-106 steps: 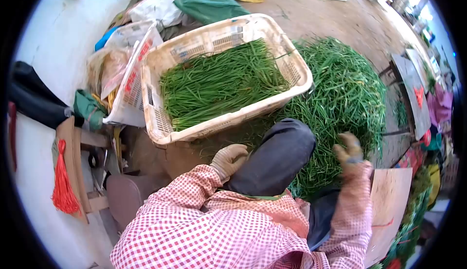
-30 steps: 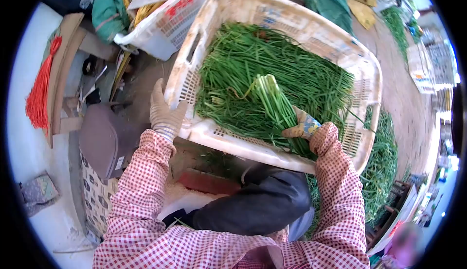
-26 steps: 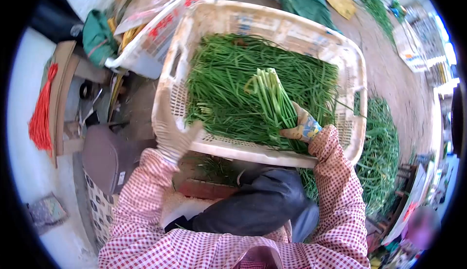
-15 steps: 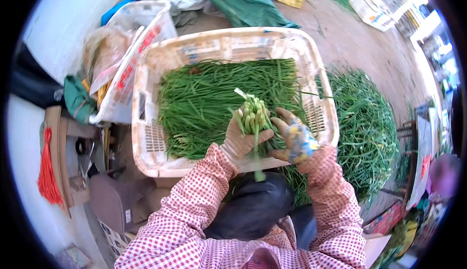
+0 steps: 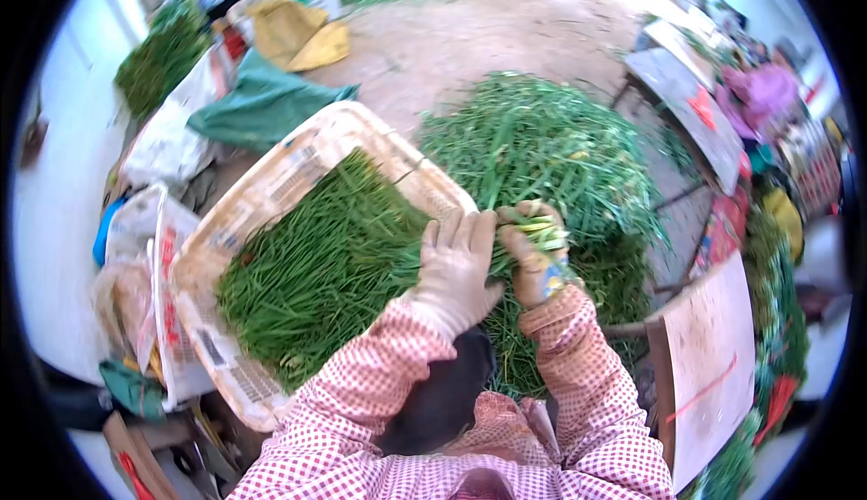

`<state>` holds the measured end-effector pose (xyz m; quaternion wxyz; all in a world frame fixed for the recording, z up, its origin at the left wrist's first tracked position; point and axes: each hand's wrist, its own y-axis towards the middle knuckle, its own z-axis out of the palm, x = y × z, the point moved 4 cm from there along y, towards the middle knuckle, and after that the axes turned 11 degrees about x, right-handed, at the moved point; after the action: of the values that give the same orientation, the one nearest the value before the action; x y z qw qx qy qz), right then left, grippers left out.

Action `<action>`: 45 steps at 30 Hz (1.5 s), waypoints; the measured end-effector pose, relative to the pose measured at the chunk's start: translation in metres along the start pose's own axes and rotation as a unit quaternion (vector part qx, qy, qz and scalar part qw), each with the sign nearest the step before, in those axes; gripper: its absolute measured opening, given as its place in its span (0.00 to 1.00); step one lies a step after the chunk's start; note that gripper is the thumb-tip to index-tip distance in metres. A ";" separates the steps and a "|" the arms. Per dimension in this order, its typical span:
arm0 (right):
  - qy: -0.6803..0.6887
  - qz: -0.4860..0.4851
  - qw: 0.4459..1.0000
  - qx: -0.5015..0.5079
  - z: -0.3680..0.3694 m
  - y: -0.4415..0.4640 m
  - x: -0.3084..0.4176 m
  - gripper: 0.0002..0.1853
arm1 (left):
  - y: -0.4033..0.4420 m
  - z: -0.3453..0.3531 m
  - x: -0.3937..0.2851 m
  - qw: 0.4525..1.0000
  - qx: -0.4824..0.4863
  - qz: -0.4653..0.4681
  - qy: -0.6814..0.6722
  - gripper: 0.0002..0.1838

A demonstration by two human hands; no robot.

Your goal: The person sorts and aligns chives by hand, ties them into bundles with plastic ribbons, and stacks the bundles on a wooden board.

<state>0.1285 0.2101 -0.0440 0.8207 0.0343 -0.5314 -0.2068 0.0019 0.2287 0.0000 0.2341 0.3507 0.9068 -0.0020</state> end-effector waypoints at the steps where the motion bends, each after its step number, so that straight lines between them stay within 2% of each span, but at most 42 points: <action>1: 0.022 0.003 0.998 -0.054 -0.022 -0.007 0.019 0.25 | -0.014 -0.014 -0.024 0.994 -0.069 0.084 -0.026 0.33; 2: 0.014 -0.022 0.996 -0.083 -0.035 -0.012 0.049 0.24 | -0.028 -0.021 -0.047 0.974 -0.101 0.179 -0.100 0.28; 3: 0.094 -0.028 0.986 -0.134 -0.046 -0.017 0.072 0.24 | -0.044 -0.026 -0.065 0.939 -0.128 0.265 -0.177 0.23; 4: 0.114 -0.055 0.979 -0.157 -0.060 -0.021 0.095 0.25 | -0.053 -0.009 -0.076 0.892 -0.020 0.325 -0.313 0.16; 5: 0.115 -0.094 0.970 -0.192 -0.061 -0.029 0.121 0.26 | -0.067 0.002 -0.093 0.867 0.091 0.313 -0.377 0.17; 7: 0.105 -0.215 0.962 -0.131 -0.057 -0.044 0.158 0.26 | -0.084 0.034 -0.111 0.797 0.291 0.219 -0.482 0.28; 8: 0.098 -0.222 0.960 -0.137 -0.051 -0.059 0.168 0.26 | -0.086 0.059 -0.116 0.727 0.319 0.190 -0.577 0.43; 9: 0.090 -0.252 0.951 -0.154 -0.042 -0.072 0.176 0.24 | -0.088 0.071 -0.122 0.655 0.304 0.170 -0.671 0.52; 10: 0.083 -0.279 0.942 -0.170 -0.034 -0.084 0.180 0.22 | -0.080 0.090 -0.124 0.641 0.287 0.158 -0.694 0.53; 11: 0.082 -0.279 0.941 -0.174 -0.028 -0.099 0.181 0.22 | -0.075 0.087 -0.127 0.572 0.265 0.125 -0.766 0.52; 13: 0.118 -0.207 0.959 -0.154 -0.013 -0.127 0.169 0.20 | -0.068 0.073 -0.130 0.426 0.218 0.065 -0.875 0.53; 14: 0.088 -0.238 0.956 -0.146 -0.009 -0.137 0.159 0.18 | -0.066 0.062 -0.130 0.353 0.195 0.036 -0.914 0.53; 16: 0.101 -0.225 0.961 -0.128 -0.007 -0.159 0.134 0.20 | -0.059 0.050 -0.120 0.336 0.130 0.116 -0.926 0.49; 17: 0.085 -0.224 0.964 -0.116 -0.011 -0.164 0.120 0.22 | -0.057 0.051 -0.114 0.341 0.126 0.111 -0.925 0.49; 18: 0.138 -0.229 0.963 -0.014 -0.016 -0.165 0.107 0.26 | -0.054 0.055 -0.107 0.359 0.123 0.122 -0.917 0.46; 19: 0.107 -0.213 0.970 0.045 -0.022 -0.169 0.100 0.30 | -0.052 0.057 -0.101 0.378 0.120 0.132 -0.908 0.42; 20: 0.073 -0.198 0.972 0.104 -0.017 -0.171 0.102 0.34 | -0.051 0.053 -0.096 0.364 0.116 0.153 -0.911 0.34; 21: 0.004 -0.151 0.980 0.126 -0.013 -0.191 0.110 0.37 | -0.050 0.051 -0.093 0.371 0.116 0.148 -0.909 0.34; 22: -0.068 -0.086 0.981 0.162 -0.022 -0.200 0.119 0.43 | -0.049 0.045 -0.090 0.378 0.072 0.125 -0.915 0.31; 23: -0.151 -0.062 0.966 0.200 -0.036 -0.203 0.128 0.44 | -0.046 0.039 -0.085 0.383 0.027 0.103 -0.918 0.29; 24: -0.114 0.000 0.975 0.188 -0.065 -0.208 0.126 0.42 | -0.044 0.036 -0.083 0.362 0.062 0.133 -0.921 0.26; 25: -0.077 0.063 0.980 0.173 -0.093 -0.217 0.122 0.40 | -0.042 0.034 -0.082 0.368 0.066 0.130 -0.918 0.26; 27: -0.038 0.116 0.989 0.088 -0.133 -0.219 0.140 0.35 | -0.041 0.032 -0.089 0.418 0.072 0.148 -0.894 0.25; 28: -0.117 0.122 0.984 0.061 -0.144 -0.214 0.152 0.33 | -0.040 0.032 -0.096 0.426 0.081 0.151 -0.889 0.24; 29: -0.176 0.138 0.973 0.057 -0.133 -0.207 0.169 0.38 | -0.038 0.038 -0.099 0.425 0.095 0.148 -0.888 0.24; 31: -0.245 0.107 0.956 0.118 -0.115 -0.191 0.169 0.46 | -0.038 0.056 -0.104 0.462 0.114 0.103 -0.873 0.24; 32: -0.355 0.091 0.922 0.123 -0.100 -0.187 0.171 0.47 | -0.042 0.058 -0.112 0.499 0.094 0.058 -0.860 0.24; 33: -0.461 0.074 0.875 0.129 -0.083 -0.181 0.173 0.49 | -0.043 0.063 -0.119 0.498 0.104 0.059 -0.859 0.24; 35: -0.547 0.040 0.832 0.089 -0.056 -0.174 0.171 0.43 | -0.044 0.067 -0.132 0.533 0.120 0.065 -0.835 0.22; 36: -0.547 0.039 0.832 0.086 -0.054 -0.173 0.160 0.43 | -0.052 0.066 -0.134 0.582 0.092 0.023 -0.808 0.21; 38: -0.475 -0.026 0.879 -0.039 -0.062 -0.174 0.139 0.35 | -0.055 0.076 -0.132 0.572 0.102 0.026 -0.814 0.22; 39: -0.472 -0.027 0.880 -0.037 -0.061 -0.177 0.134 0.35 | -0.056 0.081 -0.130 0.560 0.109 0.027 -0.821 0.23; 40: -0.460 -0.024 0.886 -0.050 -0.060 -0.180 0.131 0.31 | -0.057 0.080 -0.129 0.573 0.059 0.041 -0.817 0.25; 42: -0.434 -0.050 0.897 -0.074 -0.060 -0.186 0.123 0.22 | -0.064 0.081 -0.126 0.564 0.055 0.032 -0.823 0.26; 43: -0.434 -0.050 0.897 -0.074 -0.059 -0.186 0.120 0.22 | -0.064 0.081 -0.125 0.550 0.052 0.029 -0.833 0.26; 45: -0.450 -0.063 0.886 -0.088 -0.058 -0.186 0.117 0.16 | -0.065 0.080 -0.124 0.558 0.058 0.022 -0.827 0.25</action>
<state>0.1639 -0.0131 -0.0203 0.4784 -0.1015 -0.8202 -0.2969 0.0740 0.0876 -0.0295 0.8606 0.2273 0.3047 -0.3389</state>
